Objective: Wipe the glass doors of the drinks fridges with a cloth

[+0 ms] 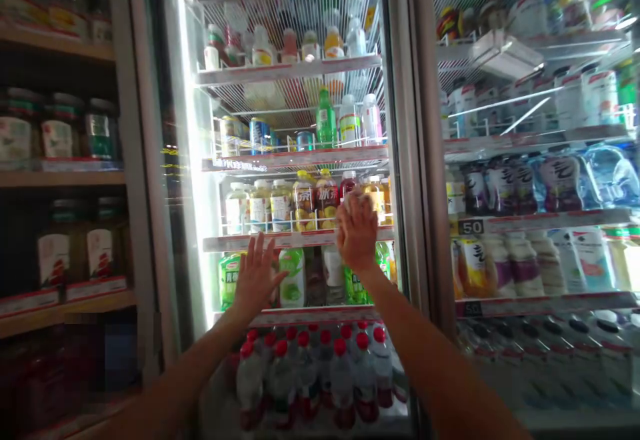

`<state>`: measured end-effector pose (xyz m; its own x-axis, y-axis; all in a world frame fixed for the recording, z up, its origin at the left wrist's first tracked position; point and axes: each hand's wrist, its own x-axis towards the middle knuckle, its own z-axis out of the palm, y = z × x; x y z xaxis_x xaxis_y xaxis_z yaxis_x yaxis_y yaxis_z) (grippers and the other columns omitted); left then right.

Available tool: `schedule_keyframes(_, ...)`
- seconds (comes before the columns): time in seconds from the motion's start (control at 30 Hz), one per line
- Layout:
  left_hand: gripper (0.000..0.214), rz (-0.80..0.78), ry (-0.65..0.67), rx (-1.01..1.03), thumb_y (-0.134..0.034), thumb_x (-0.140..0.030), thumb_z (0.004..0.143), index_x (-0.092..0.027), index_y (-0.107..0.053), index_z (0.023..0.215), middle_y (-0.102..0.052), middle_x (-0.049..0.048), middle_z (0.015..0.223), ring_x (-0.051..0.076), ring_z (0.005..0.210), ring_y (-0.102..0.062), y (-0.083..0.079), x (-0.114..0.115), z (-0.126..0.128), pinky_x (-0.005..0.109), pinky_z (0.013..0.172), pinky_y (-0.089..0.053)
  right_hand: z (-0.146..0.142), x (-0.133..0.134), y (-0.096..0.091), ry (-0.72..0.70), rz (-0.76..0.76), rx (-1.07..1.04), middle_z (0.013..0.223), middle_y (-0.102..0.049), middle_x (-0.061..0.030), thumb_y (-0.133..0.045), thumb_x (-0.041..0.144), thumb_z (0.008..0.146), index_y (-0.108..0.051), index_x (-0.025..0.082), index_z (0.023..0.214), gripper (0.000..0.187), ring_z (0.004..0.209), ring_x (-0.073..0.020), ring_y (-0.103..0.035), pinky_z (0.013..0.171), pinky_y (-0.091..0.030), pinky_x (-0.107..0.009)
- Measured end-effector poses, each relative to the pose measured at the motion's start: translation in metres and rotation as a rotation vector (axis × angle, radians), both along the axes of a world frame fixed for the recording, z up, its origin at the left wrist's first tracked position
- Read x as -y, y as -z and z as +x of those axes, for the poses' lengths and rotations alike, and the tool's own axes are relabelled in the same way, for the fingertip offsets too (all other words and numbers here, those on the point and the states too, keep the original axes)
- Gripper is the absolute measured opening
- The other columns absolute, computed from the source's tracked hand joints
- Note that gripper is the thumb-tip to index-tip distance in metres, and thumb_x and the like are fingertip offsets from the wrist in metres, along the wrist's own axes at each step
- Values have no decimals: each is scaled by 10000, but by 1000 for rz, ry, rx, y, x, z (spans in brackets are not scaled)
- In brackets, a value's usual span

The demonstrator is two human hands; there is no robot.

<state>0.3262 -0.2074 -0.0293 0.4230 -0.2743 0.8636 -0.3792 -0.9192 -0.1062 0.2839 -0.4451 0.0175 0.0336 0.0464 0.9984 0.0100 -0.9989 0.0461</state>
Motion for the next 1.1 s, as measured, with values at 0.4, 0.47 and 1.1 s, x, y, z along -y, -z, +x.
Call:
schedule_keyframes(0.4, 655, 16, 4, 71, -592, -399, 800, -189, -368, 1379, -282, 126, 1485, 309, 1371, -247, -5, -5, -2, 523, 1058, -308, -7, 43, -41, 52, 104, 79, 1459, -338, -93, -372, 264, 881, -526, 187, 1266, 422, 1371, -308, -219, 1054, -254, -558)
schedule_keyframes(0.47, 624, -12, 9, 82, -567, -401, 817, -193, -378, 1375, -292, 125, 1481, 304, 1374, -243, -18, -6, -2, 528, 1080, -265, -5, 38, -51, 42, 115, 99, 1448, -352, -102, -369, 272, 879, -544, 173, 1247, 419, 1369, -323, -213, 1046, -267, -563)
schedule_keyframes(1.1, 750, -24, -37, -45, -520, -463, 833, -216, -168, 1448, -86, 104, 1534, 284, 1412, -47, -62, 0, -1, 543, 1094, -216, 3, 24, -104, -7, 16, 69, 1447, -344, -122, -391, 280, 857, -551, 130, 1235, 436, 1375, -333, -172, 1053, -244, -551)
